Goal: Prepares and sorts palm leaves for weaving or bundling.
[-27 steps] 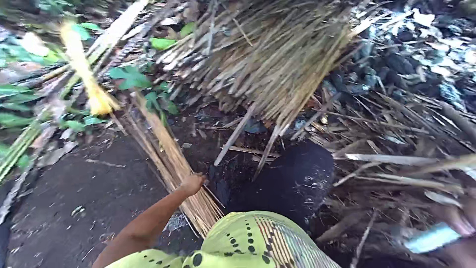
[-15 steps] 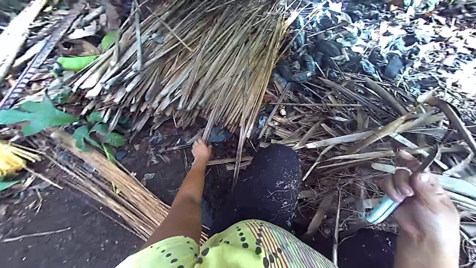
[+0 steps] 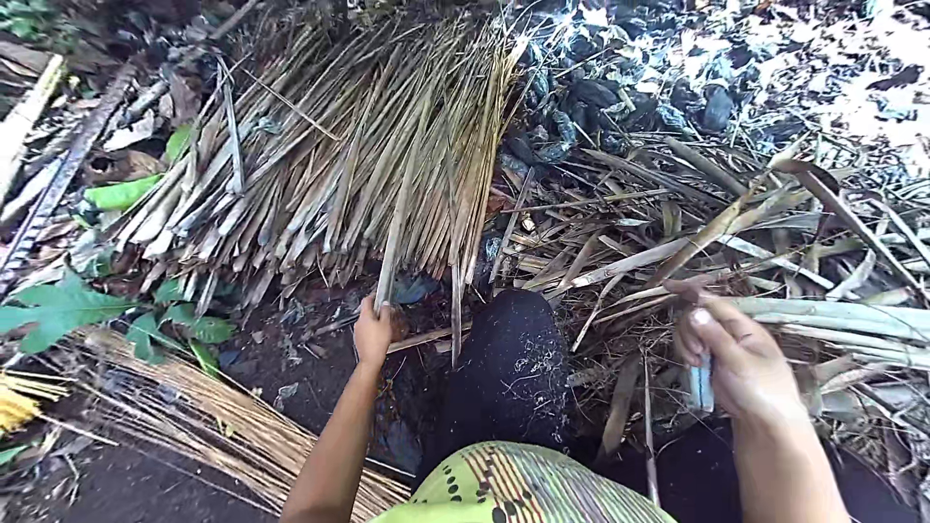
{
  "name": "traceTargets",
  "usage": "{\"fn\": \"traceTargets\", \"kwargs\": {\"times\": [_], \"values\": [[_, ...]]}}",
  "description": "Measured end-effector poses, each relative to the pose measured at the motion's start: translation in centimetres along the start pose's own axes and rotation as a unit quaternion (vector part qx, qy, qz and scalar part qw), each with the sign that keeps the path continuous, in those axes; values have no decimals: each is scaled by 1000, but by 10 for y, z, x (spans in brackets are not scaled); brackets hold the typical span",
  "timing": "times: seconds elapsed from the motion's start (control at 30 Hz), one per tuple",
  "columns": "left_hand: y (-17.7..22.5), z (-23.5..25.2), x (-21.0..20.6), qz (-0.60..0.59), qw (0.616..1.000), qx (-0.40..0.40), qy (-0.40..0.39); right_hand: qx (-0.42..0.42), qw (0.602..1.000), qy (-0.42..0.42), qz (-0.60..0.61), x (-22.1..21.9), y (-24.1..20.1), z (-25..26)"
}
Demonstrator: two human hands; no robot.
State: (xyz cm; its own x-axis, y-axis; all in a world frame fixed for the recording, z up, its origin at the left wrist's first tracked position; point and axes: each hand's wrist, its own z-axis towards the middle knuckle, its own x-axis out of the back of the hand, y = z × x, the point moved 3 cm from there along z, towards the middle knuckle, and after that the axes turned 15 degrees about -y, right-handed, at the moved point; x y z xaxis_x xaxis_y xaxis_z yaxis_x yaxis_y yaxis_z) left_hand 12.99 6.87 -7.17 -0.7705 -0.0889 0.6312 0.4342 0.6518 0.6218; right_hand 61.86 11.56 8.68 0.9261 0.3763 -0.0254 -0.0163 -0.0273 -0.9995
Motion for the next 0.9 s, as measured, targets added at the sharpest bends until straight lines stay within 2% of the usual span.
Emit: {"fn": "traceTargets", "kwargs": {"times": [0.2,0.37,0.5,0.63,0.9], "values": [[49,-39,-7,-94,986,-135,-25,-24,985,-62,-160,-32,-1,-8],[111,-96,-15,33,973,-220,-61,-49,929,-131,-343,-65,-3,-16],[146,-146,-21,130,933,-326,-79,4,888,-123,-443,-92,-10,-24],[159,-179,-29,168,871,-460,-40,70,866,-81,-488,-99,-12,-29],[169,-198,-31,204,823,-529,-9,52,854,-90,-510,-91,-22,-35]]}}
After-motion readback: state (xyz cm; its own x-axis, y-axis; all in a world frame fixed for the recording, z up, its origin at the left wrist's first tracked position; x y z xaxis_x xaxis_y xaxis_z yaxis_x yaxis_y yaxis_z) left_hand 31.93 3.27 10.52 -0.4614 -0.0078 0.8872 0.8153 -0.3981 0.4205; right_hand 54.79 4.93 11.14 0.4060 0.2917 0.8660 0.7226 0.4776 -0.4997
